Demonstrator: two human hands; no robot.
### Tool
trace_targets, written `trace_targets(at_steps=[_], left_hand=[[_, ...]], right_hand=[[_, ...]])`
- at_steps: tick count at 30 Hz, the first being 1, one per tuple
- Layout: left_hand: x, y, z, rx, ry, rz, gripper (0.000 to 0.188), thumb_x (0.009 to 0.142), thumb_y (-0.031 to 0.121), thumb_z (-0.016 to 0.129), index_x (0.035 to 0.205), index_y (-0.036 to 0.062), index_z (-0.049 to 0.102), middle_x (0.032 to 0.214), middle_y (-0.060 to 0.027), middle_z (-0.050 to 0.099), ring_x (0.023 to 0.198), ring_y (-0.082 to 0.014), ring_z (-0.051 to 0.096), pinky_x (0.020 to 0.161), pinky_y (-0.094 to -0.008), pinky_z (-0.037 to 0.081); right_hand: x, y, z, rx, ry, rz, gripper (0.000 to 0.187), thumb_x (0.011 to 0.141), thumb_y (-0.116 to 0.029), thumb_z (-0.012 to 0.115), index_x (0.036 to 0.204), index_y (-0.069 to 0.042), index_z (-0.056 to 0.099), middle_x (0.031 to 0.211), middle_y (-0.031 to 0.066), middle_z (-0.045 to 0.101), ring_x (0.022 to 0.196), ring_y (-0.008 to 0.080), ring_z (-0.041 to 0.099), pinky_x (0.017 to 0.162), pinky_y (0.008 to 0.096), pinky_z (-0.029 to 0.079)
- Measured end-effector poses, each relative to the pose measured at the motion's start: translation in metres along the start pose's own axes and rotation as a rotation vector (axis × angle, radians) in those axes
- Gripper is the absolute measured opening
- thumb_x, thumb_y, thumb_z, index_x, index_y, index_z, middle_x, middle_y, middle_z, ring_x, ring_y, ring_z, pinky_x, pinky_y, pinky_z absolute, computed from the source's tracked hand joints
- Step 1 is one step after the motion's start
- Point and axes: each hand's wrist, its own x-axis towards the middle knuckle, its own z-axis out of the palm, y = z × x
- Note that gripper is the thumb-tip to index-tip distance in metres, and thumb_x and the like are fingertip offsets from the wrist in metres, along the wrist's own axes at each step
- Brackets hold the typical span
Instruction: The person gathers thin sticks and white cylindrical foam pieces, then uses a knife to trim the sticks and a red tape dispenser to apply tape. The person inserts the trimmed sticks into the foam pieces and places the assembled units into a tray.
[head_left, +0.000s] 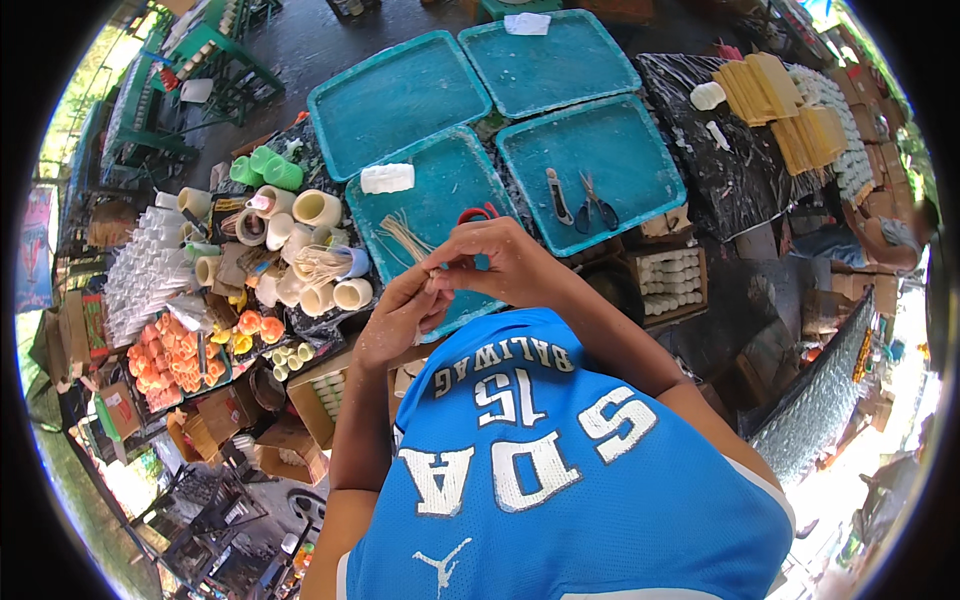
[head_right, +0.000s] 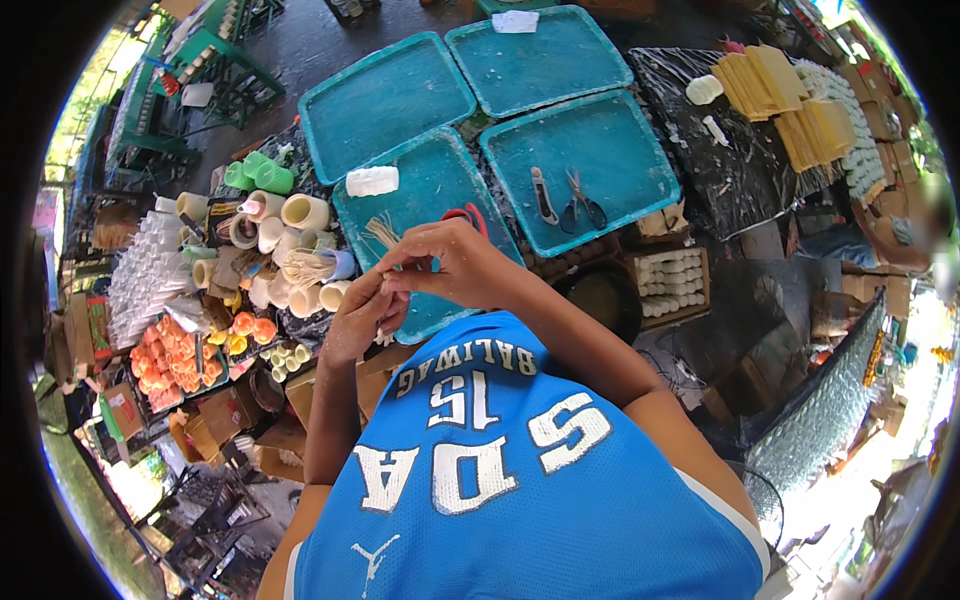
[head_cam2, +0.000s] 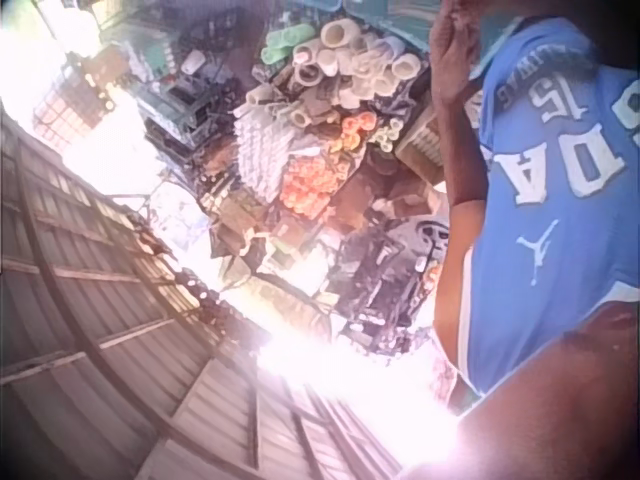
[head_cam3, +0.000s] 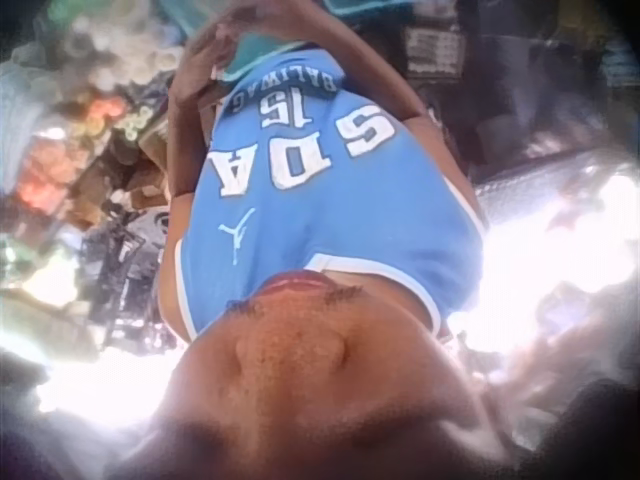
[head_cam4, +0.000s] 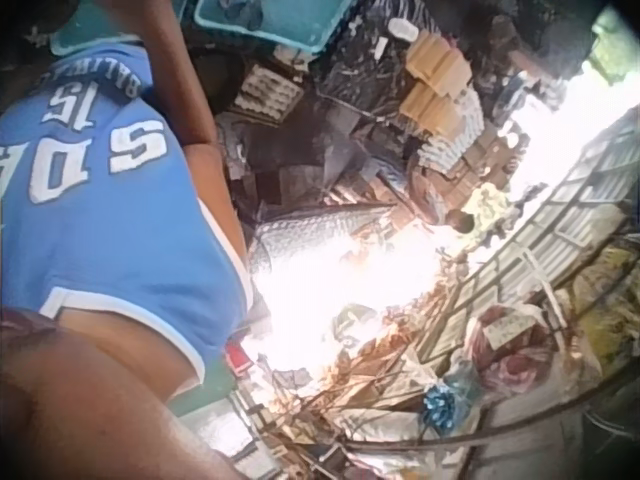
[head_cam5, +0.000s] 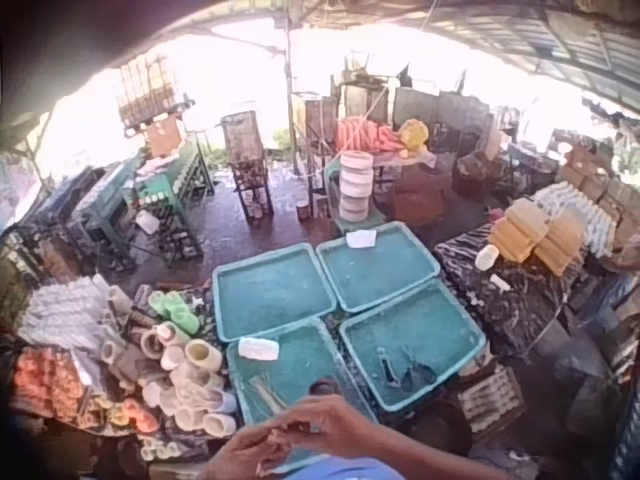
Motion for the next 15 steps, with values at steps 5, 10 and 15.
trace_targets(at_steps=[5, 10, 15], left_hand=[[-0.002, -0.014, -0.012, -0.143, -0.115, -0.132, 0.031, 0.116, 0.033, 0.052, 0.112, 0.0038, 0.06, 0.079, 0.0048, 0.039, 0.064, -0.0052, 0.032, 0.053, -0.0235, 0.024], [0.001, -0.028, -0.006, -0.281, -0.088, -0.099, 0.03, 0.114, 0.036, 0.056, 0.114, 0.0067, 0.055, 0.08, 0.0048, 0.038, 0.063, -0.0043, 0.032, 0.053, -0.0226, 0.023], [0.008, -0.032, -0.003, -0.339, 0.038, 0.044, 0.012, 0.112, 0.021, 0.059, 0.114, 0.0115, 0.051, 0.08, 0.0055, 0.039, 0.061, -0.0029, 0.031, 0.051, -0.0232, 0.022]], right_hand=[[-0.004, 0.015, -0.003, 0.039, -0.101, 0.062, 0.015, 0.094, -0.011, 0.082, 0.104, -0.001, 0.08, 0.094, 0.0107, 0.077, 0.083, 0.021, 0.075, 0.074, 0.0342, 0.058], [-0.01, 0.033, 0.0, 0.018, -0.068, 0.112, 0.015, 0.095, -0.013, 0.081, 0.106, -0.002, 0.078, 0.094, 0.0122, 0.077, 0.086, 0.0212, 0.075, 0.081, 0.0336, 0.058], [-0.028, 0.158, -0.034, -0.044, 0.427, 0.33, 0.03, 0.098, -0.024, 0.079, 0.118, -0.002, 0.073, 0.1, 0.0124, 0.077, 0.094, 0.0249, 0.075, 0.088, 0.0378, 0.058]])
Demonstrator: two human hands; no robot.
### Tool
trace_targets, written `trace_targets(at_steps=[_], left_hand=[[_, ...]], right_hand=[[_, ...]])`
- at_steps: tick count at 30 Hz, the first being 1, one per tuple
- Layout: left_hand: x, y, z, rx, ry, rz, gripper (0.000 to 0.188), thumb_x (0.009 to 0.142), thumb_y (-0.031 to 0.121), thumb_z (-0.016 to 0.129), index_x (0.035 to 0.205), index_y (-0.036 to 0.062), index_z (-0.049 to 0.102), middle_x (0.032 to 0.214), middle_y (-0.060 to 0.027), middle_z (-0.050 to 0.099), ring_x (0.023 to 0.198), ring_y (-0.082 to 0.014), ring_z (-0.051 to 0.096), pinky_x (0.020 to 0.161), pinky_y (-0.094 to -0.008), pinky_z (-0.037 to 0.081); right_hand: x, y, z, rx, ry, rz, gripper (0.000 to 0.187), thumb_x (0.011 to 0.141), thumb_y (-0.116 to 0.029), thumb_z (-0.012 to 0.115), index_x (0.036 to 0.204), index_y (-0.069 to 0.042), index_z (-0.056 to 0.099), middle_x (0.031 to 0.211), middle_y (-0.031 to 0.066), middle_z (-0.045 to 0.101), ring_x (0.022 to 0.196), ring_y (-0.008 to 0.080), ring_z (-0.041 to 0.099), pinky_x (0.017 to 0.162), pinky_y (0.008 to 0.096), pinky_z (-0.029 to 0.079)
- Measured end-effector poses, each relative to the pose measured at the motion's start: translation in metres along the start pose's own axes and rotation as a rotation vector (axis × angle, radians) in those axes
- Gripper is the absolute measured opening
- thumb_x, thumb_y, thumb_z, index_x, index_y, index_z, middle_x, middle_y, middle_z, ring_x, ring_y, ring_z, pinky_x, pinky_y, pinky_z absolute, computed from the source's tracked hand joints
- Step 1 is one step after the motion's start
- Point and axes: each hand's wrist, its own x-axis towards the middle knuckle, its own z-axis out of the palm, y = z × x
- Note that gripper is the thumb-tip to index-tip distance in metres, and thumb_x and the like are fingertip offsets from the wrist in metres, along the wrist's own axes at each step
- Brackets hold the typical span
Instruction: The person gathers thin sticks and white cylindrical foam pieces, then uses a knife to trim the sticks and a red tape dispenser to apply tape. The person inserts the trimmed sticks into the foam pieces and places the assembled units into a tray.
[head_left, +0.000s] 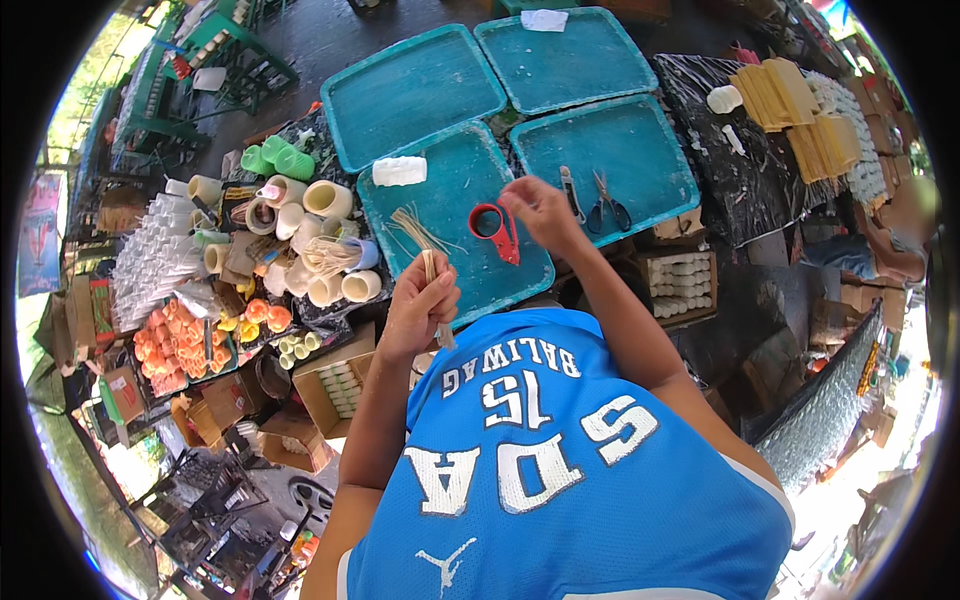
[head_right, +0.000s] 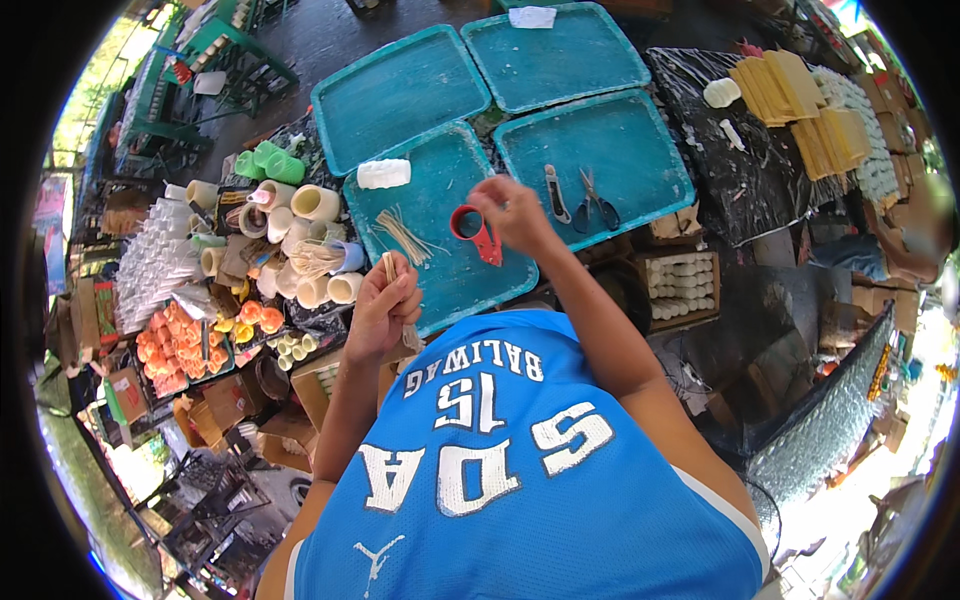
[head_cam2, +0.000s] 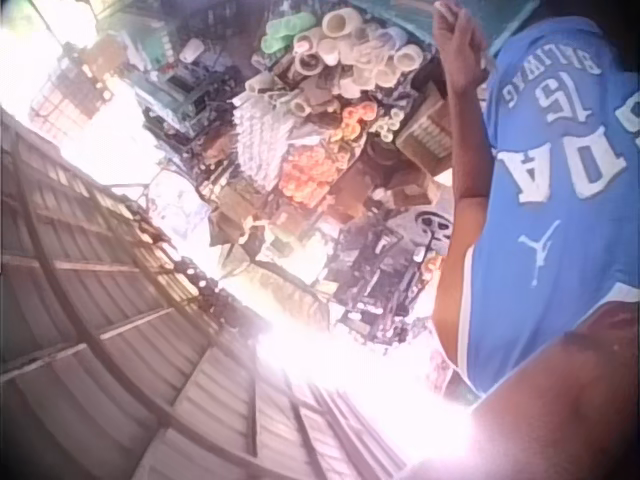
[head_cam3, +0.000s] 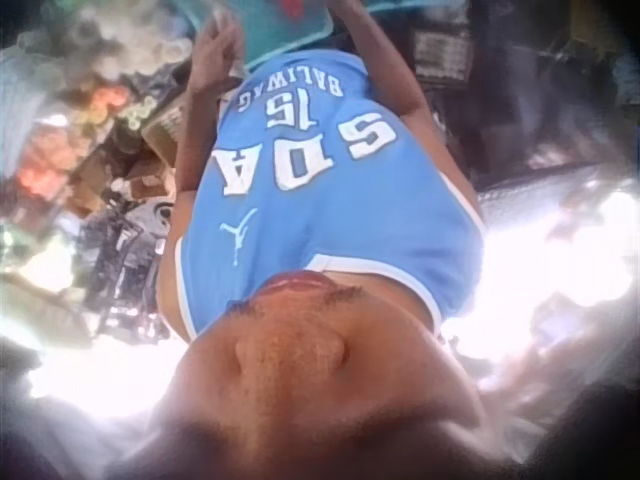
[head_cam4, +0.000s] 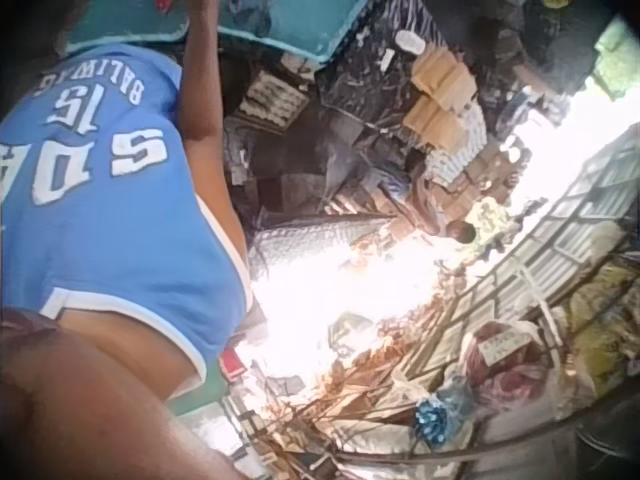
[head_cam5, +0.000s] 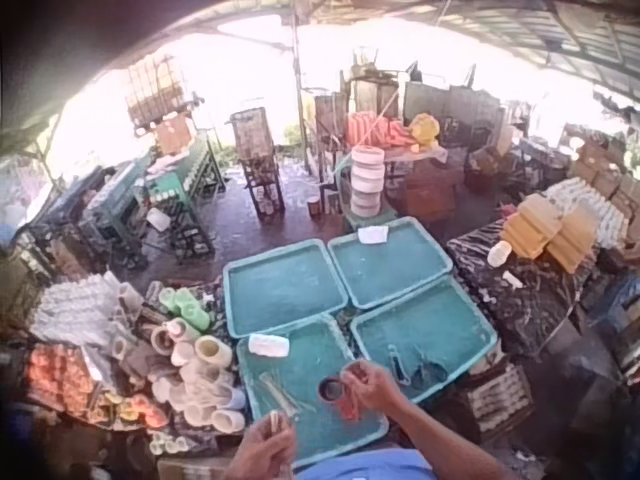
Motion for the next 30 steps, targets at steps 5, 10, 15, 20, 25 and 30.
trace_targets(at_steps=[5, 10, 15, 20, 25, 30], left_hand=[[0.006, 0.007, 0.005, -0.172, 0.023, 0.024, 0.014, 0.113, 0.017, 0.053, 0.126, 0.0131, 0.053, 0.077, 0.0042, 0.037, 0.059, -0.0046, 0.029, 0.051, -0.0232, 0.024], [0.008, 0.011, 0.007, -0.321, -0.072, 0.014, 0.023, 0.111, 0.023, 0.053, 0.13, 0.0118, 0.053, 0.078, 0.0032, 0.036, 0.059, -0.007, 0.03, 0.05, -0.0246, 0.028], [0.006, 0.015, 0.008, -0.354, -0.113, 0.053, 0.026, 0.109, 0.024, 0.052, 0.131, 0.011, 0.055, 0.079, 0.0021, 0.036, 0.061, -0.0077, 0.032, 0.051, -0.025, 0.029], [0.008, 0.016, 0.009, -0.338, -0.093, 0.061, 0.02, 0.109, 0.025, 0.051, 0.127, 0.0176, 0.057, 0.079, 0.0018, 0.037, 0.061, -0.0082, 0.032, 0.051, -0.0245, 0.029], [0.01, 0.013, 0.007, -0.246, -0.045, 0.08, 0.012, 0.111, 0.025, 0.048, 0.12, 0.0212, 0.055, 0.084, -0.0008, 0.042, 0.062, -0.0083, 0.032, 0.052, -0.0236, 0.029], [0.012, 0.014, 0.017, -0.002, 0.059, 0.181, 0.014, 0.116, 0.027, 0.043, 0.117, 0.0163, 0.052, 0.091, -0.0032, 0.048, 0.064, -0.0076, 0.033, 0.052, -0.0236, 0.03]], right_hand=[[0.019, 0.111, -0.064, -1.122, 0.155, 0.25, 0.054, 0.098, -0.037, 0.077, 0.139, -0.007, 0.059, 0.134, 0.0181, 0.062, 0.126, 0.0397, 0.063, 0.103, 0.0514, 0.055], [0.018, 0.148, -0.086, -1.116, -0.009, 0.414, 0.062, 0.095, -0.039, 0.08, 0.138, -0.003, 0.053, 0.135, 0.0203, 0.062, 0.122, 0.041, 0.067, 0.097, 0.0506, 0.059], [0.017, 0.146, -0.088, -1.039, -0.028, 0.475, 0.055, 0.095, -0.036, 0.078, 0.132, -0.001, 0.055, 0.12, 0.0211, 0.071, 0.113, 0.0398, 0.073, 0.091, 0.0503, 0.061], [0.031, 0.153, -0.104, -0.322, 0.076, 0.759, 0.041, 0.099, -0.023, 0.061, 0.133, -0.001, 0.057, 0.106, 0.0161, 0.072, 0.106, 0.0327, 0.075, 0.086, 0.0505, 0.061], [-0.004, 0.126, -0.1, 0.687, 0.083, 0.651, 0.044, 0.098, -0.013, 0.051, 0.141, -0.002, 0.051, 0.105, 0.0115, 0.068, 0.098, 0.0287, 0.073, 0.088, 0.0484, 0.059], [-0.031, -0.013, -0.059, 0.819, -0.231, 0.353, 0.045, 0.104, -0.015, 0.053, 0.147, -0.001, 0.048, 0.107, 0.0107, 0.065, 0.097, 0.0246, 0.072, 0.085, 0.0427, 0.058]])
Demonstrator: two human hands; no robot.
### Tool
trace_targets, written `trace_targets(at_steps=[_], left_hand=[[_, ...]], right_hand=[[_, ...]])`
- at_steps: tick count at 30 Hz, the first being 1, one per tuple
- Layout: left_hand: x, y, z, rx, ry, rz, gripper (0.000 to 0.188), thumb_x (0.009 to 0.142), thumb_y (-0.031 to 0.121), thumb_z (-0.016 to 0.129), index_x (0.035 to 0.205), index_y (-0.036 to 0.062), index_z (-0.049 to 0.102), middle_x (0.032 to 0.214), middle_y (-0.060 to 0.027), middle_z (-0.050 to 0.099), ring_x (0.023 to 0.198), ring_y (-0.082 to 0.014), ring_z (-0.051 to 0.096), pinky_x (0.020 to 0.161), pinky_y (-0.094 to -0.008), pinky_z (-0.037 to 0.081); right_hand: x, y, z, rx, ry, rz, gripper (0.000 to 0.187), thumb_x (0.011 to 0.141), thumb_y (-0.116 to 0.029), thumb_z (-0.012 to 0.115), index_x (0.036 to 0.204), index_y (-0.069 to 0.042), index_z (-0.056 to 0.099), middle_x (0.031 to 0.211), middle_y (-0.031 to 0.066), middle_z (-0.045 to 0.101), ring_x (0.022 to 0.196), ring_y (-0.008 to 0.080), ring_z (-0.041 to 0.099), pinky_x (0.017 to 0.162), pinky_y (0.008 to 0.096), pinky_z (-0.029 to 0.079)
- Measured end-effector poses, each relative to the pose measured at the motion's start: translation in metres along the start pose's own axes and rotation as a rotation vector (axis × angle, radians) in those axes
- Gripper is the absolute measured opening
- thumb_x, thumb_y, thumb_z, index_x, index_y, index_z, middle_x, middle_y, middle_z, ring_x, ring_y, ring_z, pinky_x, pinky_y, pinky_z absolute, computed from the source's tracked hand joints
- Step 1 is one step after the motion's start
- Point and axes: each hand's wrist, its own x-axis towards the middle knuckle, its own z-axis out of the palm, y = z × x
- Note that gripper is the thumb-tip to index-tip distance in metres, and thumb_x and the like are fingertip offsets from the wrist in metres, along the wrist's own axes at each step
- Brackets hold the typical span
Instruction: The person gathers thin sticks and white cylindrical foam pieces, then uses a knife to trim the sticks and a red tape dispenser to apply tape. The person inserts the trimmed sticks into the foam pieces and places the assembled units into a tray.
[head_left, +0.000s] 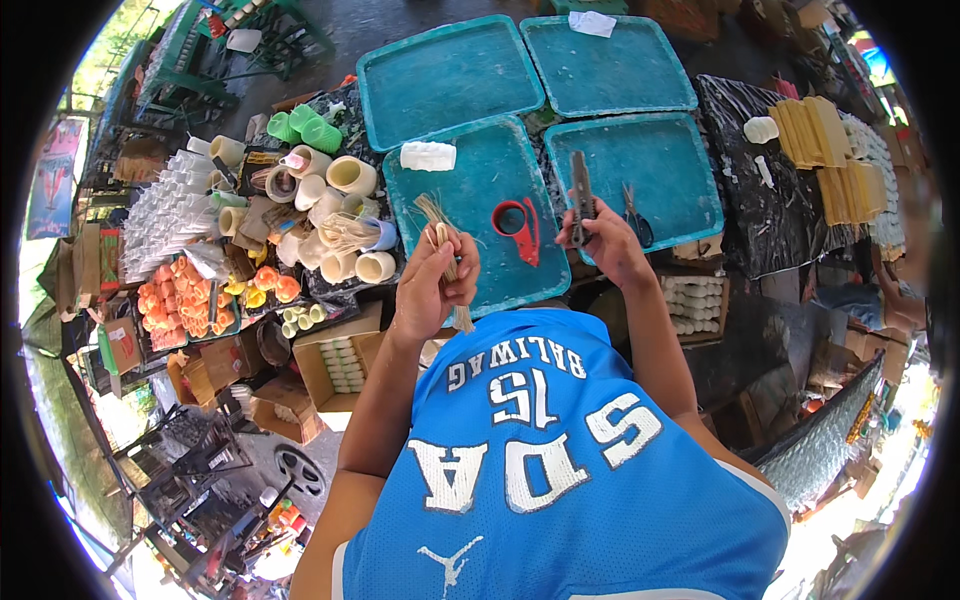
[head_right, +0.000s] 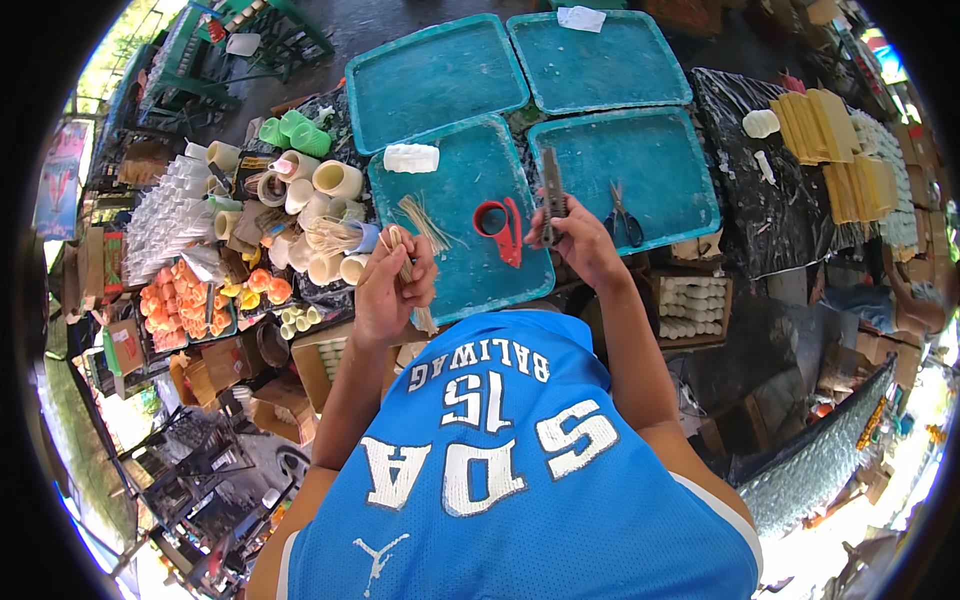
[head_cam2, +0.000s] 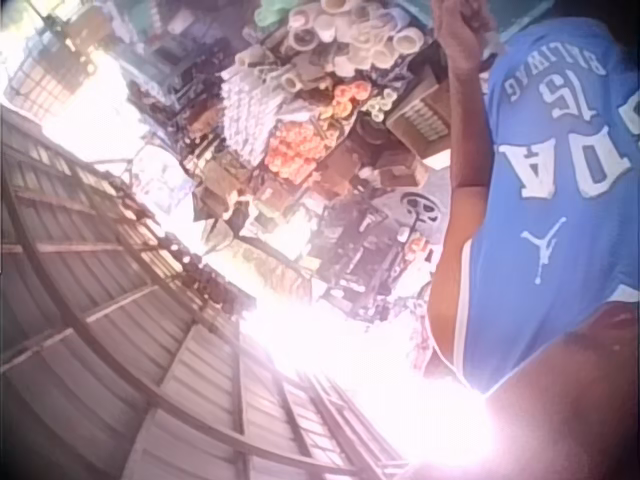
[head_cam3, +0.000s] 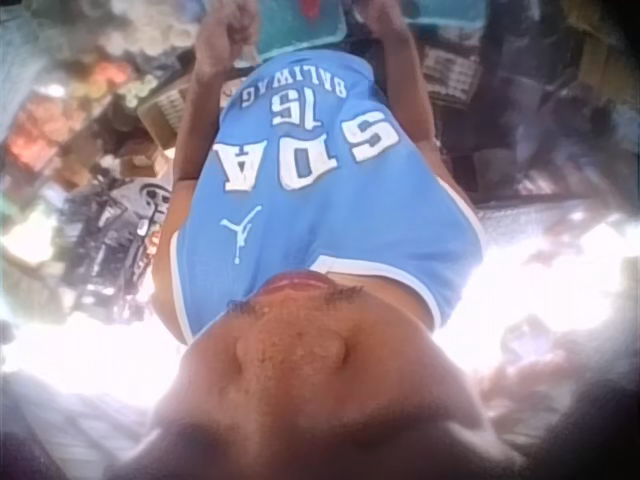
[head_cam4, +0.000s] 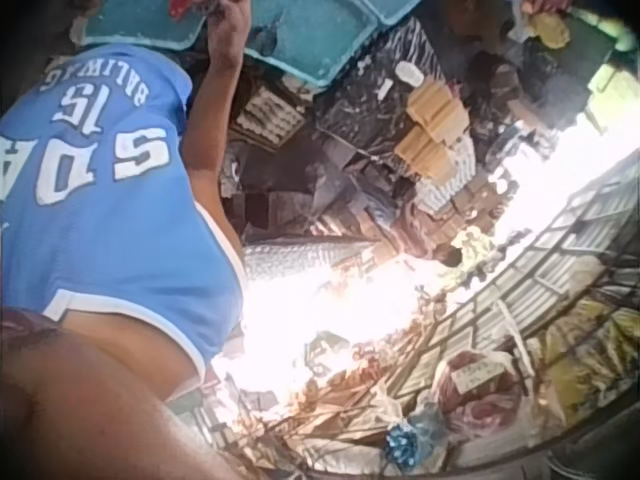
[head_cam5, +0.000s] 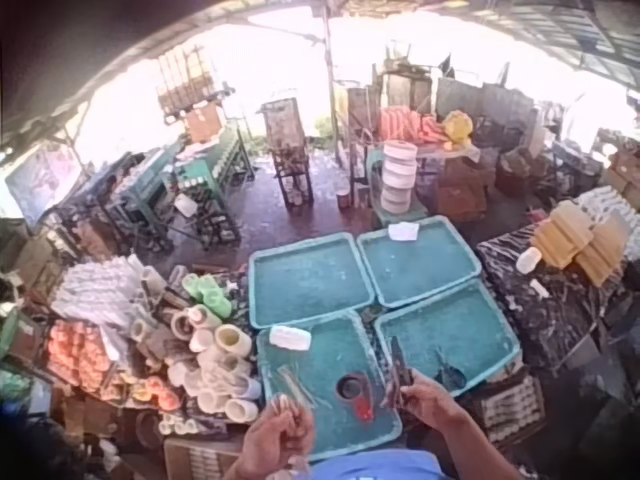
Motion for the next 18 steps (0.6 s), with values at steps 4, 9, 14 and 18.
trace_targets(at_steps=[4, 9, 14, 18], left_hand=[[0.004, 0.005, 0.004, 0.118, 0.034, 0.096, 0.023, 0.119, 0.03, 0.041, 0.12, 0.0107, 0.054, 0.093, -0.0024, 0.05, 0.067, -0.0067, 0.037, 0.056, -0.0233, 0.032], [0.011, 0.013, 0.004, 0.091, 0.056, 0.138, 0.037, 0.119, 0.03, 0.042, 0.131, 0.0011, 0.06, 0.091, -0.0011, 0.052, 0.07, -0.0071, 0.039, 0.06, -0.024, 0.035], [0.016, 0.023, 0.013, 0.006, 0.122, 0.153, 0.045, 0.117, 0.03, 0.041, 0.137, -0.0063, 0.059, 0.09, -0.0014, 0.053, 0.071, -0.0089, 0.041, 0.061, -0.0266, 0.035], [0.017, 0.025, 0.011, -0.016, 0.107, 0.174, 0.049, 0.117, 0.03, 0.041, 0.143, -0.008, 0.057, 0.089, -0.0013, 0.053, 0.073, -0.0083, 0.041, 0.062, -0.0264, 0.036]], right_hand=[[-0.026, -0.033, 0.077, -0.21, -0.162, -0.002, 0.041, 0.112, -0.026, 0.056, 0.144, 0.0, 0.049, 0.101, 0.0091, 0.064, 0.091, 0.0217, 0.072, 0.082, 0.0388, 0.058], [-0.047, -0.041, 0.12, -0.201, -0.2, 0.015, 0.031, 0.114, -0.033, 0.058, 0.113, -0.002, 0.06, 0.072, 0.0016, 0.058, 0.059, 0.0118, 0.063, 0.056, 0.0276, 0.054], [-0.068, -0.038, 0.151, -0.296, -0.087, 0.142, 0.039, 0.114, -0.039, 0.06, 0.095, -0.005, 0.059, 0.061, 0.0003, 0.054, 0.049, 0.0083, 0.055, 0.049, 0.0269, 0.051], [-0.076, -0.039, 0.156, -0.142, -0.125, 0.347, 0.049, 0.115, -0.048, 0.052, 0.093, -0.005, 0.06, 0.059, 0.003, 0.054, 0.047, 0.0119, 0.054, 0.049, 0.0287, 0.049]])
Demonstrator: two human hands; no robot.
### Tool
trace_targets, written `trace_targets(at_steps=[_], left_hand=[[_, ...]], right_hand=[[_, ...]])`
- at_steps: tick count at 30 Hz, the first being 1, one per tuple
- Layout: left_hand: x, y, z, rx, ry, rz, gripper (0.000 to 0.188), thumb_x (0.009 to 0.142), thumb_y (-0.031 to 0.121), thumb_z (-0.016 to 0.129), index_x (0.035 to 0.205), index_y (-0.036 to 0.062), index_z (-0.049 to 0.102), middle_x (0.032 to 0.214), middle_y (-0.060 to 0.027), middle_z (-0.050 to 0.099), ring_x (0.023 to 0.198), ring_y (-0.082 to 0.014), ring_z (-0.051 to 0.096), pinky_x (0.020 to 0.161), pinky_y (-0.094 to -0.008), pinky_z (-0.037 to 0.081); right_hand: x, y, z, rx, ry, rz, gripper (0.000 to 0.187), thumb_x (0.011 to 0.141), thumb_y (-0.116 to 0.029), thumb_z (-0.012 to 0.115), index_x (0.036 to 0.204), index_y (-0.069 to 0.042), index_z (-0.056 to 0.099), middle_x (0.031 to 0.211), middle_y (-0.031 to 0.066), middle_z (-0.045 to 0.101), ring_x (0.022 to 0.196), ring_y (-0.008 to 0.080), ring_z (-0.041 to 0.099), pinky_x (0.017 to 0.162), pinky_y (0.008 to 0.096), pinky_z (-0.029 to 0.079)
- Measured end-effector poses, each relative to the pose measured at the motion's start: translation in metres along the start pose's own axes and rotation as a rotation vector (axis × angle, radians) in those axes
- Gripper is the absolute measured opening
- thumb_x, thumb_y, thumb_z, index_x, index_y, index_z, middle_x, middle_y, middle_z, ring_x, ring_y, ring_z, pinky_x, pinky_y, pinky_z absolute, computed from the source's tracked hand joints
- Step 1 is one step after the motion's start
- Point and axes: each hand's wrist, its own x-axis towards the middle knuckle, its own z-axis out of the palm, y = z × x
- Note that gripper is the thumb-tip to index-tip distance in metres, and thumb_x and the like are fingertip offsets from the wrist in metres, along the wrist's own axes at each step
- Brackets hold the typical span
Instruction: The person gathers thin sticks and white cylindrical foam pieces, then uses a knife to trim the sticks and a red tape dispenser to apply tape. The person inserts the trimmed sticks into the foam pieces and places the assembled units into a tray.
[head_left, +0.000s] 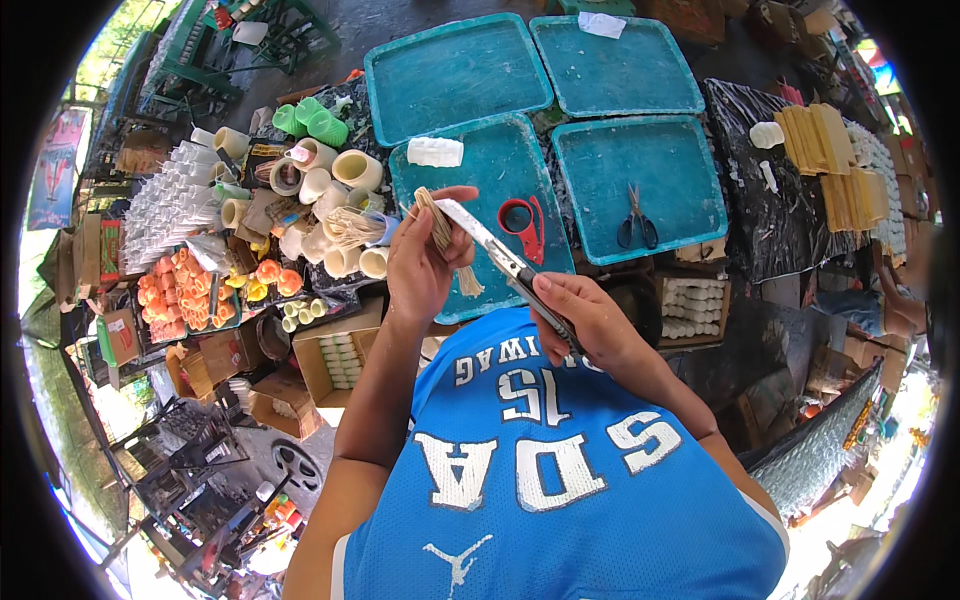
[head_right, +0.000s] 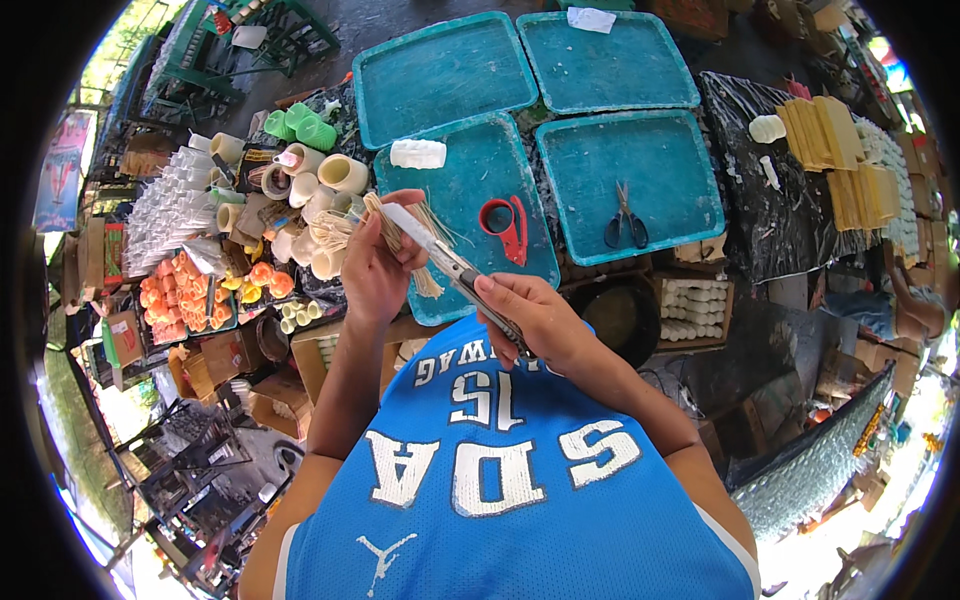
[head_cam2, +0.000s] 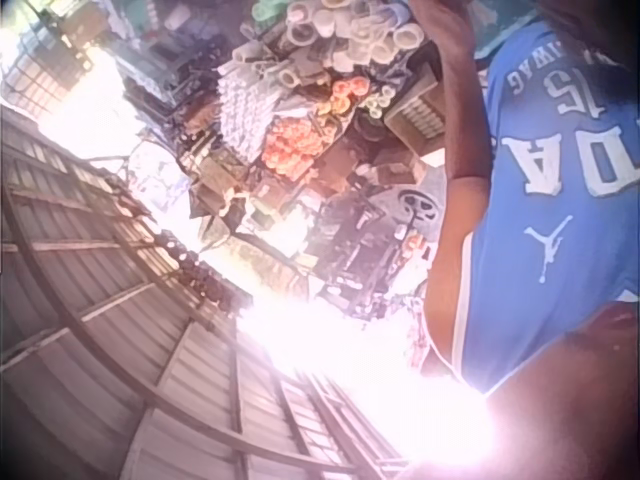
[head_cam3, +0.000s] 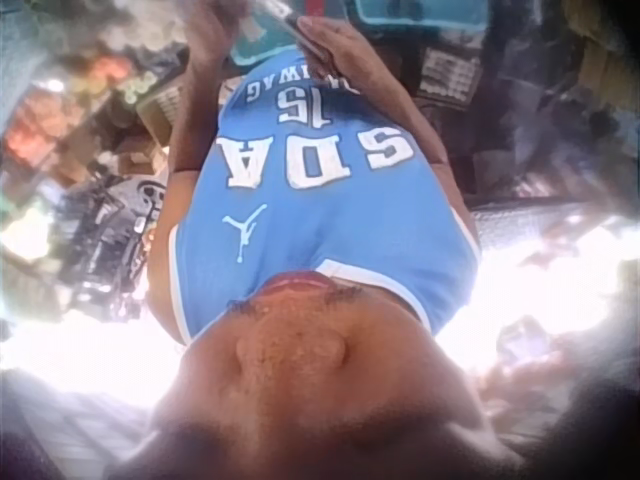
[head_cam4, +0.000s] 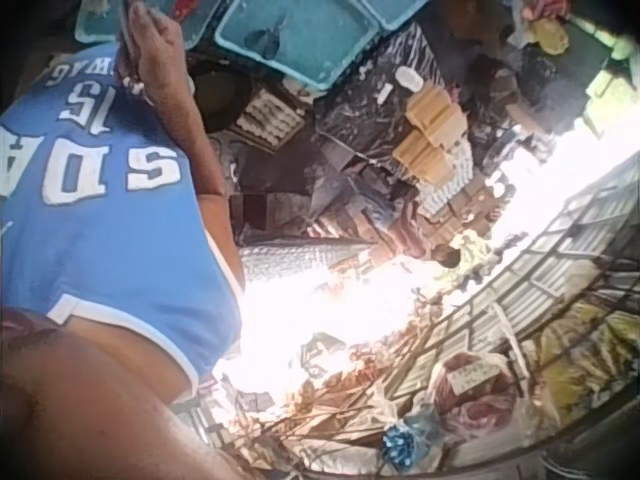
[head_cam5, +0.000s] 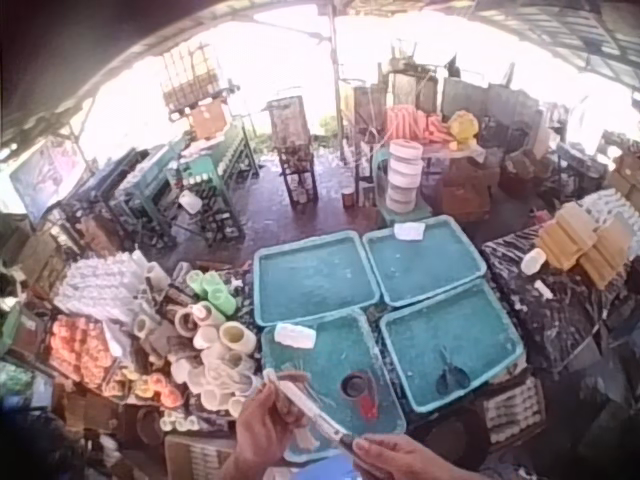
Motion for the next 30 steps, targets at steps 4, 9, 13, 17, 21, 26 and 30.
trace_targets(at_steps=[4, 9, 13, 17, 21, 26, 30], left_hand=[[0.002, 0.001, 0.005, 0.162, 0.038, 0.068, 0.052, 0.117, 0.031, 0.039, 0.148, -0.0079, 0.054, 0.09, -0.0003, 0.051, 0.074, -0.007, 0.041, 0.064, -0.0261, 0.036], [0.002, -0.003, 0.003, 0.361, 0.0, 0.152, 0.055, 0.115, 0.032, 0.037, 0.15, -0.0071, 0.054, 0.093, -0.0001, 0.049, 0.077, -0.0073, 0.041, 0.068, -0.0255, 0.036], [0.002, -0.001, 0.001, 0.433, -0.028, 0.171, 0.053, 0.115, 0.03, 0.037, 0.149, -0.0071, 0.054, 0.093, -0.0001, 0.049, 0.077, -0.0072, 0.039, 0.069, -0.0254, 0.034], [0.001, 0.0, 0.0, 0.496, -0.027, 0.198, 0.052, 0.114, 0.028, 0.037, 0.147, -0.0074, 0.056, 0.093, -0.0005, 0.049, 0.078, -0.0078, 0.039, 0.07, -0.0258, 0.034], [0.001, 0.002, -0.001, 0.573, -0.051, 0.231, 0.054, 0.114, 0.032, 0.037, 0.144, -0.0076, 0.057, 0.093, -0.0011, 0.049, 0.078, -0.0087, 0.039, 0.071, -0.0265, 0.034], [0.002, 0.0, 0.0, 0.512, -0.053, 0.316, 0.057, 0.116, 0.038, 0.034, 0.14, -0.0057, 0.062, 0.093, -0.001, 0.054, 0.078, -0.0075, 0.04, 0.071, -0.0258, 0.034], [0.004, -0.003, -0.006, 0.461, -0.057, 0.308, 0.061, 0.117, 0.041, 0.031, 0.135, -0.0067, 0.064, 0.09, -0.0022, 0.055, 0.077, -0.0079, 0.041, 0.071, -0.026, 0.034]], right_hand=[[-0.005, -0.002, 0.005, 0.218, -0.115, 0.194, 0.055, 0.116, -0.054, 0.042, 0.091, -0.008, 0.057, 0.056, 0.0043, 0.05, 0.047, 0.0155, 0.049, 0.051, 0.031, 0.045], [-0.005, -0.001, 0.013, 0.371, -0.255, 0.268, 0.058, 0.117, -0.058, 0.033, 0.089, -0.011, 0.051, 0.054, 0.003, 0.045, 0.047, 0.0171, 0.042, 0.056, 0.0315, 0.04], [-0.004, 0.002, 0.01, 0.475, -0.312, 0.297, 0.057, 0.117, -0.058, 0.031, 0.088, -0.012, 0.05, 0.054, 0.0015, 0.045, 0.047, 0.0167, 0.042, 0.059, 0.0323, 0.039], [-0.005, 0.006, 0.009, 0.588, -0.348, 0.333, 0.057, 0.117, -0.058, 0.03, 0.087, -0.014, 0.049, 0.053, -0.0006, 0.044, 0.046, 0.0162, 0.041, 0.061, 0.0328, 0.038], [-0.006, 0.009, 0.008, 0.632, -0.399, 0.324, 0.057, 0.118, -0.058, 0.028, 0.087, -0.015, 0.049, 0.052, -0.0023, 0.044, 0.047, 0.0155, 0.04, 0.063, 0.0332, 0.039], [-0.006, 0.008, 0.01, 0.7, -0.405, 0.36, 0.057, 0.117, -0.058, 0.028, 0.086, -0.016, 0.049, 0.053, -0.0032, 0.044, 0.047, 0.0135, 0.039, 0.063, 0.0331, 0.04], [-0.006, 0.012, 0.008, 0.712, -0.448, 0.362, 0.058, 0.117, -0.059, 0.028, 0.086, -0.016, 0.049, 0.053, -0.0032, 0.044, 0.046, 0.0132, 0.039, 0.063, 0.0335, 0.04]])
